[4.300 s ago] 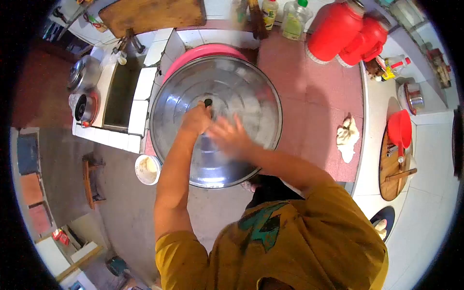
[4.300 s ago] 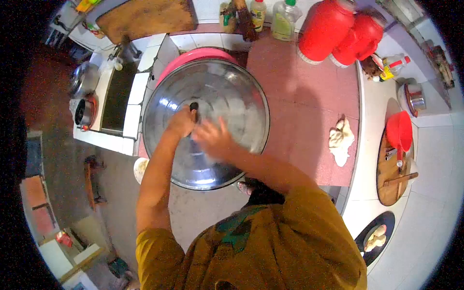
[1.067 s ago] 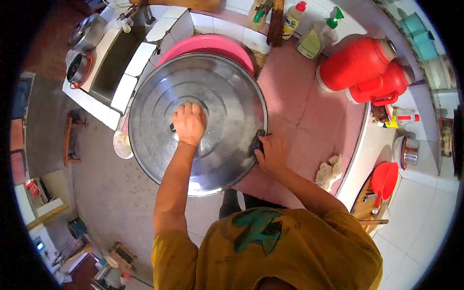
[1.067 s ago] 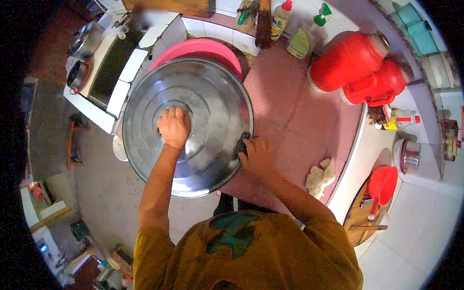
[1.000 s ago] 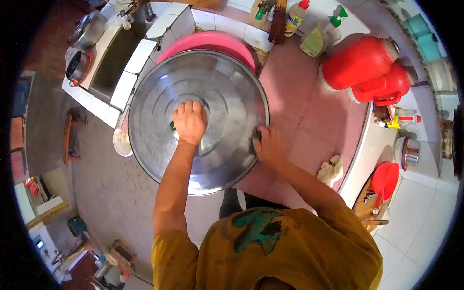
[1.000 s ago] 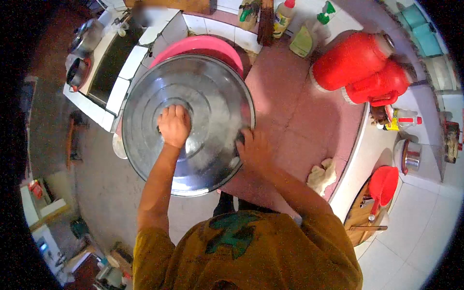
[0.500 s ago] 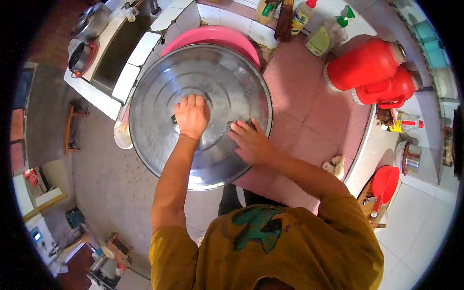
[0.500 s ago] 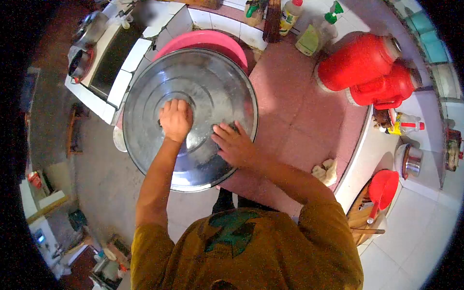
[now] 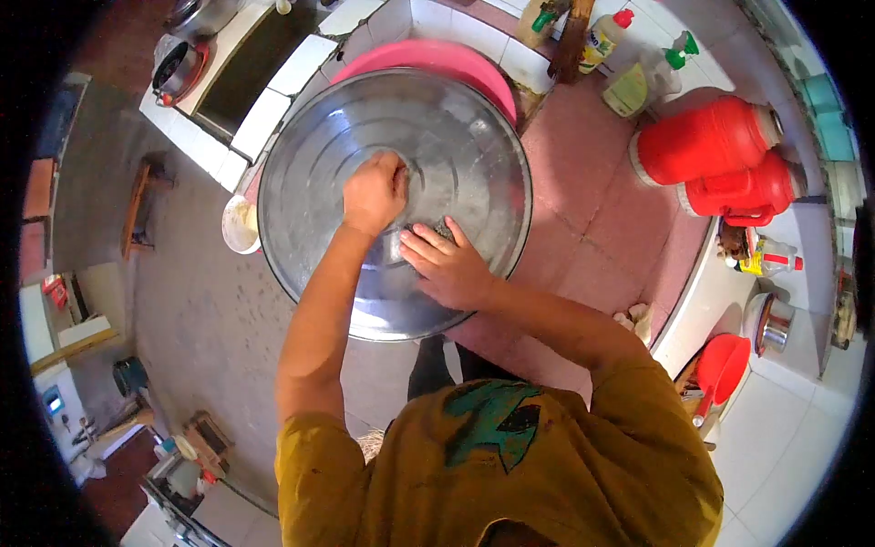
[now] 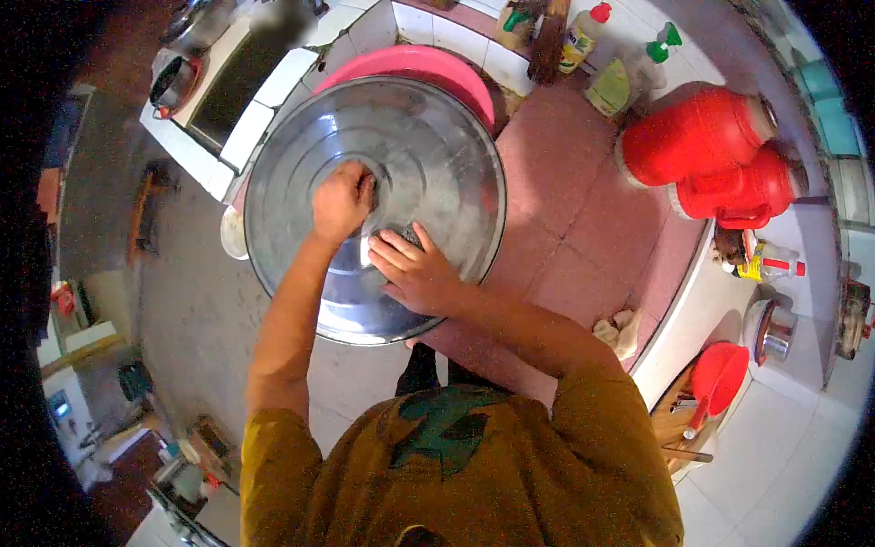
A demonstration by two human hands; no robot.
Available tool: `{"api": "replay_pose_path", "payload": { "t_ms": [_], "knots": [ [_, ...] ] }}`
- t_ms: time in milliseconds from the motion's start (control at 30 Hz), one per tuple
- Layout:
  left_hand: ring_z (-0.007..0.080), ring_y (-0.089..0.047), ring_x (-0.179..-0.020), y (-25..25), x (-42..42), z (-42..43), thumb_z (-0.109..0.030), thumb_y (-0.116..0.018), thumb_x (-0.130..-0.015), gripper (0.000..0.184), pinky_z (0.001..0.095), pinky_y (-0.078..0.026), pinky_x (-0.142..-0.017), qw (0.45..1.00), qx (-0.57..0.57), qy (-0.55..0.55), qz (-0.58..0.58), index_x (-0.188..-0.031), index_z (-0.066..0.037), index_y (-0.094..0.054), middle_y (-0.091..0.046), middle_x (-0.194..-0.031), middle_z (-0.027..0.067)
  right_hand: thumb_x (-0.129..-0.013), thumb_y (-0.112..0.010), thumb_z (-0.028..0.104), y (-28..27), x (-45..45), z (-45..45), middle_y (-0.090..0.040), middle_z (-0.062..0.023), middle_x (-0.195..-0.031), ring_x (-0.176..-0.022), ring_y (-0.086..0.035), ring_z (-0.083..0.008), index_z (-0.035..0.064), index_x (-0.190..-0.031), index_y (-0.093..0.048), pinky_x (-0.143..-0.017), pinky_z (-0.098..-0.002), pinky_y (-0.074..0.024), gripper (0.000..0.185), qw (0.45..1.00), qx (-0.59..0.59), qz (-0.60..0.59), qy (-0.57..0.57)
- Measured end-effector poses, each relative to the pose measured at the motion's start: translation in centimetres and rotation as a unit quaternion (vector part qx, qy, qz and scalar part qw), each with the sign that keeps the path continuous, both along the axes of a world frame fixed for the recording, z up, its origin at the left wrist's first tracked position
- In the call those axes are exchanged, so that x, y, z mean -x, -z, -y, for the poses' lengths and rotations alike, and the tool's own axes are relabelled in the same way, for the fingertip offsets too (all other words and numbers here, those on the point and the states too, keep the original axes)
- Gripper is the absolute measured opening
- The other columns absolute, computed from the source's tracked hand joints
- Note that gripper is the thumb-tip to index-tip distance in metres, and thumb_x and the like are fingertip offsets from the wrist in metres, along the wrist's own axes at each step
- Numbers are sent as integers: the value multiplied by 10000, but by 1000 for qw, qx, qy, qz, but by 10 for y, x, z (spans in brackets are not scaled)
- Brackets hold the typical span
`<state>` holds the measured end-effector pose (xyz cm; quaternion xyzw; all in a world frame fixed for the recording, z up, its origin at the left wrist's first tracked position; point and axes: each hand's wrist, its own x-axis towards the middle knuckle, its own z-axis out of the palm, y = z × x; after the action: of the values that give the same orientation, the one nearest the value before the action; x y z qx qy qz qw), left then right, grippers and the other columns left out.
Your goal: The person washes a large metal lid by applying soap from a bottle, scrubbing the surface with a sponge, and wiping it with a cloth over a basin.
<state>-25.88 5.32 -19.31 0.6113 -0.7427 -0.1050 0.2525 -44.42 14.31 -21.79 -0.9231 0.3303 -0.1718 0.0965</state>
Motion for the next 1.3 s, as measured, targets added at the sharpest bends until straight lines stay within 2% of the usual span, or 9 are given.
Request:
{"api": "replay_pose_path", "payload": {
  "t_ms": [67,100,267,433,533,700,1067,1167,1300],
  "knots": [
    [375,-635,-802,0,-4,0,-123,-637,-812,87,459,-501,-681,999,-17,13,-37,-867,-64,-605,-647,-863,155,-832,-594,269,10,9,17,-443,-112,-1469,-1396,-360,-294,81,-1361,-512,-1107,-627,-232,567,996,77,31,-14],
    [369,-639,-789,-2,-6,-2,-114,-642,-809,78,449,-502,-677,997,-38,15,-61,-861,-63,-614,-654,-856,154,-871,-558,282,1,9,47,-423,-89,-1494,-1413,-333,-287,78,-1356,-514,-1112,-635,-223,529,994,-15,-66,81],
    [328,-654,-735,-1,-22,8,-100,-680,-785,71,396,-505,-668,967,-142,37,-208,-845,-68,-659,-683,-819,145,-975,-478,304,14,17,143,-411,-102,-1493,-1388,-361,-274,90,-1383,-484,-1083,-645,-261,461,954,6,-50,296],
    [319,-648,-724,-2,-21,6,-165,-679,-794,112,398,-499,-668,967,-173,-14,-185,-851,-69,-667,-677,-808,148,-851,-601,231,15,-30,-10,-538,-72,-1384,-1308,-479,-286,92,-1210,-633,-1069,-670,-270,387,995,89,44,17],
    [323,-644,-723,-3,-22,10,-208,-673,-798,149,411,-493,-661,972,-157,-15,-172,-850,-68,-667,-669,-797,151,-823,-612,205,13,-30,-14,-571,-69,-1356,-1254,-533,-299,101,-1140,-681,-1077,-676,-257,341,997,15,72,-30],
    [332,-637,-722,-15,-20,7,-219,-649,-806,156,410,-492,-667,972,-170,-19,-163,-846,-68,-668,-665,-786,151,-952,-488,306,11,-4,116,-413,-88,-1514,-1424,-327,-281,98,-1393,-498,-1117,-645,-182,487,964,11,-34,262],
    [421,-649,-825,7,-21,9,-359,-527,-934,309,506,-505,-749,992,-124,-8,-14,-923,-60,-604,-679,-877,215,-785,-635,195,12,-26,-4,-464,-110,-1458,-1372,-401,-283,79,-1355,-521,-1107,-632,-226,593,996,81,16,22],
    [416,-652,-826,2,-21,5,-352,-518,-939,305,509,-507,-742,993,-120,-4,-5,-926,-57,-596,-679,-894,217,-886,-542,214,9,-7,66,-442,-87,-1487,-1379,-380,-295,83,-1343,-525,-1099,-607,-252,476,972,37,-28,232],
    [405,-656,-827,3,-21,7,-338,-515,-940,291,509,-513,-728,992,-124,3,27,-928,-58,-594,-680,-906,213,-921,-509,231,8,-8,91,-426,-87,-1500,-1375,-378,-305,90,-1361,-517,-1100,-583,-269,462,956,16,-23,291]
  ]
}}
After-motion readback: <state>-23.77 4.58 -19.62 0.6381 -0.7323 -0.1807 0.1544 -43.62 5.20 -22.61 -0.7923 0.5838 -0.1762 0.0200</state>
